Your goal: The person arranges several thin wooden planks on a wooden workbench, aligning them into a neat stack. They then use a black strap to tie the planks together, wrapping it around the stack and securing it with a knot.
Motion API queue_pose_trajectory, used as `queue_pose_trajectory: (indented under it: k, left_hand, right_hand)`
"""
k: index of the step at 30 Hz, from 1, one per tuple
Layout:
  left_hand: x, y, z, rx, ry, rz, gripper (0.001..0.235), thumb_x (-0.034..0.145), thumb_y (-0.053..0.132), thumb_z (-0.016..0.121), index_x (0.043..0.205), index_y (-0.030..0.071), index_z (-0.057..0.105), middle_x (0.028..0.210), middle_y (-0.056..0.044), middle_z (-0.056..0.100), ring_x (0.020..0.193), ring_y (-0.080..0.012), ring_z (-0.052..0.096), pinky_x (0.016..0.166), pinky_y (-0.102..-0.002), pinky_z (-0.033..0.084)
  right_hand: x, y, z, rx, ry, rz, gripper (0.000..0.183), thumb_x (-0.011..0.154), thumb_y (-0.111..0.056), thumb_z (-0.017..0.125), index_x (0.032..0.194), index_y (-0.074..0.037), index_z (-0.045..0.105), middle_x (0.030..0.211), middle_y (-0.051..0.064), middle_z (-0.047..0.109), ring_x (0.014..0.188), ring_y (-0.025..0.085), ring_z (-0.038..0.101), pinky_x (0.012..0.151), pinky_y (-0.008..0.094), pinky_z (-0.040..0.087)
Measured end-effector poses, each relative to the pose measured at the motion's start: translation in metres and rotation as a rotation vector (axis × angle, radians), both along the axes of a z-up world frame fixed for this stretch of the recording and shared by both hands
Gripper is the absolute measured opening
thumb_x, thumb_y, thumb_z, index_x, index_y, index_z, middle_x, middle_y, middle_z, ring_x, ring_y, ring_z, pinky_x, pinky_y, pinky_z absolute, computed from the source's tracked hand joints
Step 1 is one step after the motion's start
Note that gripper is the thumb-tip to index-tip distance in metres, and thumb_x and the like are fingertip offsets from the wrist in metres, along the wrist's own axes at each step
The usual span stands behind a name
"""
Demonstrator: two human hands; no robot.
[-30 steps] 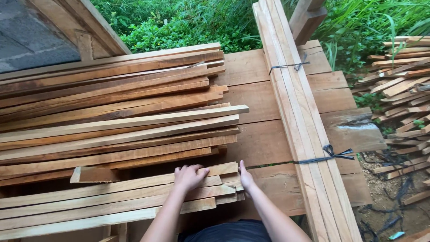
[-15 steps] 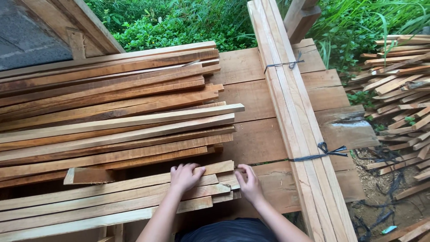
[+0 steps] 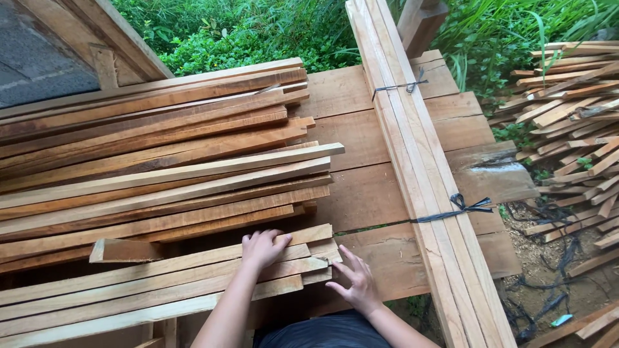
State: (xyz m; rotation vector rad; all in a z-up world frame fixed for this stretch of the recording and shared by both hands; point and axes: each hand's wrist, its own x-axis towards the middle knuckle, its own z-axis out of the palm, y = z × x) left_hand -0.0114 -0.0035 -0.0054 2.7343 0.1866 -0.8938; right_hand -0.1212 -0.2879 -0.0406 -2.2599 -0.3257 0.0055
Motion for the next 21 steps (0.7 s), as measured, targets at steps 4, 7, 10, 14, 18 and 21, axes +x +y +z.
queue_pose_trajectory:
  k: [4,7,10,14,18,21]
  left_hand:
    - [0.001,0.000,-0.003,0.007,0.008,-0.009,0.059,0.090,0.070,0.046,0.125,0.032,0.073,0.126,-0.002,0.072,0.122,-0.0222,0.060,0.105,-0.043,0.035]
    - [0.000,0.001,-0.009,0.014,0.009,-0.011,0.059,0.089,0.070,0.046,0.124,0.031,0.073,0.128,-0.002,0.070,0.122,-0.0235,0.059,0.105,-0.044,0.034]
    - [-0.001,0.003,-0.004,0.004,0.007,-0.003,0.059,0.089,0.070,0.046,0.124,0.032,0.074,0.126,-0.003,0.072,0.122,-0.0227,0.060,0.105,-0.043,0.035]
    - [0.003,0.002,-0.002,0.003,0.017,-0.013,0.060,0.090,0.071,0.046,0.125,0.031,0.073,0.125,-0.004,0.072,0.123,-0.0237,0.060,0.104,-0.043,0.035]
    - [0.000,0.002,-0.005,0.012,0.028,-0.005,0.060,0.088,0.072,0.046,0.124,0.032,0.074,0.127,-0.002,0.071,0.123,-0.0228,0.060,0.105,-0.044,0.035]
    - [0.003,-0.002,0.007,0.016,0.047,-0.002,0.060,0.090,0.071,0.046,0.125,0.032,0.074,0.123,-0.005,0.073,0.124,-0.0226,0.060,0.106,-0.044,0.034]
  right_hand:
    - [-0.001,0.000,-0.011,-0.001,-0.077,0.037,0.052,0.075,-0.038,0.087,0.120,-0.016,0.075,0.151,0.008,0.053,0.131,0.031,0.054,0.106,0.046,0.044]
    - [0.005,-0.004,-0.010,-0.004,-0.122,0.046,0.045,0.077,-0.037,0.084,0.115,-0.017,0.075,0.146,0.006,0.058,0.128,0.029,0.057,0.104,0.045,0.046]
    - [0.011,-0.010,-0.002,-0.090,-0.186,0.175,0.043,0.082,-0.039,0.081,0.115,-0.013,0.069,0.143,0.003,0.060,0.125,0.028,0.058,0.105,0.047,0.046]
    - [0.014,-0.036,-0.025,-0.188,-0.229,0.155,0.041,0.086,-0.042,0.076,0.115,-0.015,0.066,0.139,0.003,0.061,0.125,0.024,0.059,0.104,0.047,0.047]
    - [0.016,-0.077,-0.038,-0.212,-0.013,0.176,0.040,0.086,-0.042,0.077,0.116,-0.017,0.068,0.130,0.002,0.069,0.119,0.021,0.064,0.101,0.044,0.050]
    - [0.028,-0.084,-0.041,0.191,0.498,-0.050,0.041,0.094,-0.044,0.062,0.121,-0.015,0.073,0.115,0.004,0.079,0.109,0.019,0.076,0.099,0.038,0.059]
